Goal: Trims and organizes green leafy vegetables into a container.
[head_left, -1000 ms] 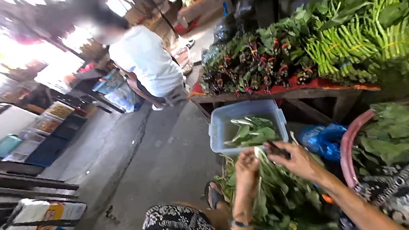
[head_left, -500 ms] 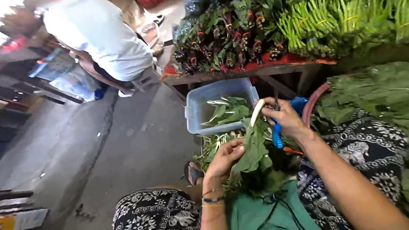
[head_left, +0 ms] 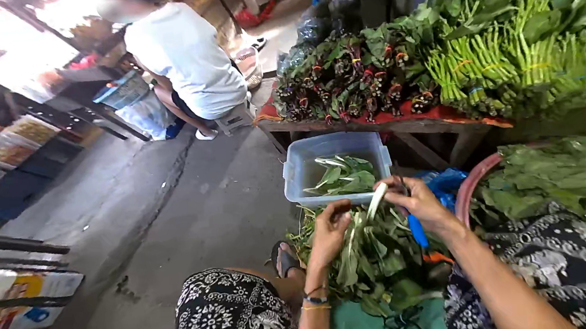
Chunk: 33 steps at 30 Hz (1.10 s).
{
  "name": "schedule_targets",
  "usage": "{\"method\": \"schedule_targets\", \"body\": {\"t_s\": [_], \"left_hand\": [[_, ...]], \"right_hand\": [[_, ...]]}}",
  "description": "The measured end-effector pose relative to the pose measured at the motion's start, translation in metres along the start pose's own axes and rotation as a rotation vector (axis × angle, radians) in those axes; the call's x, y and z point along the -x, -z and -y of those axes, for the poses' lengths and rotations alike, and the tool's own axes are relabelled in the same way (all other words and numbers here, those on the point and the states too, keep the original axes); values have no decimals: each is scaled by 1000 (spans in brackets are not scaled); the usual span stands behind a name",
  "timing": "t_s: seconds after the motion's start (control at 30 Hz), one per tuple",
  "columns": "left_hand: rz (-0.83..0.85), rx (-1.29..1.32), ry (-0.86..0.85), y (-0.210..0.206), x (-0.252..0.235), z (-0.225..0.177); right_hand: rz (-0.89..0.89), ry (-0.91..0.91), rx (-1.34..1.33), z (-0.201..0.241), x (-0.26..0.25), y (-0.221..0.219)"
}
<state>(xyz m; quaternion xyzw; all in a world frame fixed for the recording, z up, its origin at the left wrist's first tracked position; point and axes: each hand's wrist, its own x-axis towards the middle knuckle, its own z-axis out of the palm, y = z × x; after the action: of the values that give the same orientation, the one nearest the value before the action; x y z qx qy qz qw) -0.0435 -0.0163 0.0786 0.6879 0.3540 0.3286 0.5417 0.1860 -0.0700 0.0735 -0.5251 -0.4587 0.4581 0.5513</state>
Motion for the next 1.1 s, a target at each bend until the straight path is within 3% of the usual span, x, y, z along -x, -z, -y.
{"method": "schedule_targets", "body": {"t_s": [0.1, 0.17, 0.3, 0.43, 0.67, 0.8, 0.93, 1.1], "left_hand": [[19, 147, -124, -20, -4, -9], [63, 181, -166, -26, -3, -10], [11, 223, -40, -32, -4, -12], [-137, 34, -5, -40, 0, -13], [-320, -409, -275, -53, 1, 2], [-152, -479, -158, -48, 4, -2], [-103, -551, -128, -41, 4, -1], [155, -685, -182, -18, 9, -9]], "right_hand": [[100, 40, 55, 0, 5, -12], [63, 155, 79, -6, 7, -21], [-82, 374, 249, -20, -2, -19], [-71, 212, 232, -21, 1, -24], [-36, 176, 221, -23, 4, -33], [-21, 127, 279, -23, 5, -34], [39, 118, 355, -26, 5, -29], [303, 25, 542, -14, 5, -16]]}}
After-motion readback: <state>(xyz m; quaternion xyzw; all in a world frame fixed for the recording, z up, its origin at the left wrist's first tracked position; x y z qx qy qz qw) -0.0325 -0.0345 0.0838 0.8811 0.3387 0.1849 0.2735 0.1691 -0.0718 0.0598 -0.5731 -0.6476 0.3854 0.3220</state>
